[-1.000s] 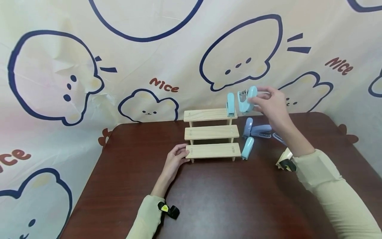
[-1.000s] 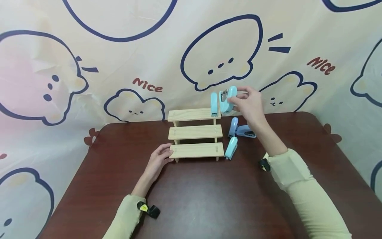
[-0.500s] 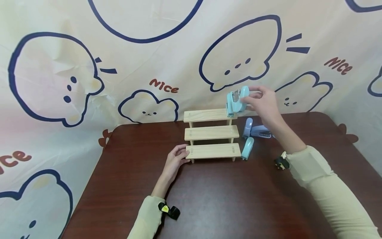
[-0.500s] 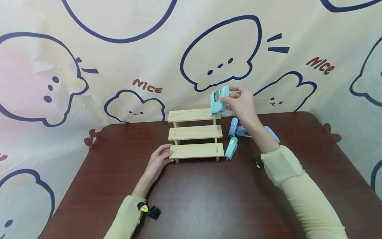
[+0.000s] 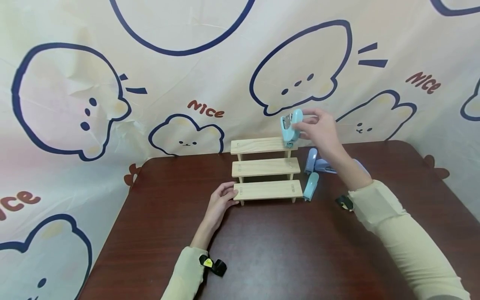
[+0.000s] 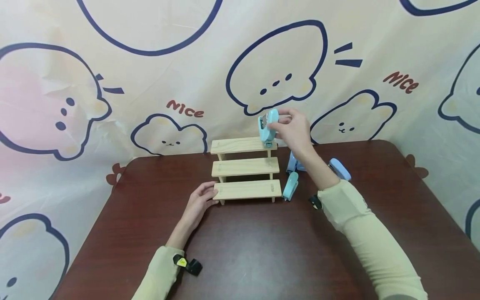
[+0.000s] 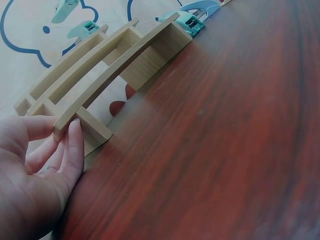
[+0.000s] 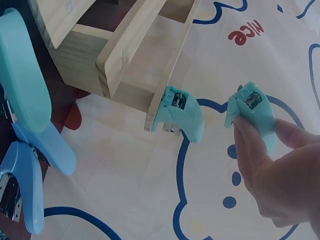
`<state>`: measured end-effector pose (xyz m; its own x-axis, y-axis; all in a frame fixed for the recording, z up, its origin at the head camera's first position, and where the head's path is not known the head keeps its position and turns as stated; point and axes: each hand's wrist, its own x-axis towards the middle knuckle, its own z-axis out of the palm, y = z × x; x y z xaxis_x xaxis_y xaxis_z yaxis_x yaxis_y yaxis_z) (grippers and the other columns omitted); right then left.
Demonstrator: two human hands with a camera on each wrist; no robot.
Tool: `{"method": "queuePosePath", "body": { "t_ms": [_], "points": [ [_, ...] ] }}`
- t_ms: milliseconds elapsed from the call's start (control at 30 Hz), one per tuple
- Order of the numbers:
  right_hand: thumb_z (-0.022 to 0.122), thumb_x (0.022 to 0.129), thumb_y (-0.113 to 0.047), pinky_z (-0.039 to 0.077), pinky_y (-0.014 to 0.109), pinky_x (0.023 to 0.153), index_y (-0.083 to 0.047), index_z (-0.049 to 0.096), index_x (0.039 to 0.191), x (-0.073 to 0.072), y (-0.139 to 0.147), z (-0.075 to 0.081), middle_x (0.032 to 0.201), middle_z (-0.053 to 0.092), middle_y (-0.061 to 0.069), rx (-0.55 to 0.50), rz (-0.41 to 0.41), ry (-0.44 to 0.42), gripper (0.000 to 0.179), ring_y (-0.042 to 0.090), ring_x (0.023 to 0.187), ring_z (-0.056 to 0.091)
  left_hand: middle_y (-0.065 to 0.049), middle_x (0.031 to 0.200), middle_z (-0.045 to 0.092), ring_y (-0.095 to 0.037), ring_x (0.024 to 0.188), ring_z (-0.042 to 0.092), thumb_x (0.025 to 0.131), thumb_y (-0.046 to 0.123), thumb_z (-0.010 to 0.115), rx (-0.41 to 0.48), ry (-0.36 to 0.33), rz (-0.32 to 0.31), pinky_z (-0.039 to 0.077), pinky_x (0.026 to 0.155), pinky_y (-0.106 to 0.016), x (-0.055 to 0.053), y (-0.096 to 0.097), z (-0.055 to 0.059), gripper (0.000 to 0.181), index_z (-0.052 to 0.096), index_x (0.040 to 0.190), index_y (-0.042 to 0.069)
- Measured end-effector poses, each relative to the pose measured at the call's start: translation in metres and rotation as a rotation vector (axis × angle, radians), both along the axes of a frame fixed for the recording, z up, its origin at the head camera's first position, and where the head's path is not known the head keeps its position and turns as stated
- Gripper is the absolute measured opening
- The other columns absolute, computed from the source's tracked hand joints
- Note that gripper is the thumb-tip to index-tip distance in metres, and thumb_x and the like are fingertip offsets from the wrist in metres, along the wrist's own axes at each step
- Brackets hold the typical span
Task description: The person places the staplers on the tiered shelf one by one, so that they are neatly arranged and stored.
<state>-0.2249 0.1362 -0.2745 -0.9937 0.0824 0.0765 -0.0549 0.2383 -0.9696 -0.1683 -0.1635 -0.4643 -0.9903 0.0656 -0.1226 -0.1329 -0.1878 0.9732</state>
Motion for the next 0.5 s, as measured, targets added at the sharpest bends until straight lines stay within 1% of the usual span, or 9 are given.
{"method": "queuePosePath", "body": {
  "t_ms": [300,500],
  "points": [
    [0.073,0.097,-0.013,0.057,0.039,0.094,-0.002,0.058,0.141,-0.004,-0.008,-0.003,0.128,0.066,0.022,-0.002,-0.001,-0.005,0.048,0.033,0.118,0.067,-0.008,0.105,0.064,-0.014,0.088,0.064,0.099,0.002,0.064,0.005,0.003,0.008,0.058,0.074,-0.026,-0.002,0.000,-0.002,0.040,0.056,0.137,-0.008],
    [0.073,0.096,-0.011,0.058,0.039,0.094,-0.003,0.056,0.143,-0.008,-0.013,-0.006,0.128,0.066,0.021,-0.007,-0.012,-0.025,0.050,0.033,0.117,0.067,-0.008,0.105,0.064,-0.015,0.088,0.064,0.099,0.003,0.065,0.004,0.002,0.010,0.058,0.074,-0.026,-0.001,0.000,-0.003,0.040,0.057,0.136,-0.007]
  ]
}}
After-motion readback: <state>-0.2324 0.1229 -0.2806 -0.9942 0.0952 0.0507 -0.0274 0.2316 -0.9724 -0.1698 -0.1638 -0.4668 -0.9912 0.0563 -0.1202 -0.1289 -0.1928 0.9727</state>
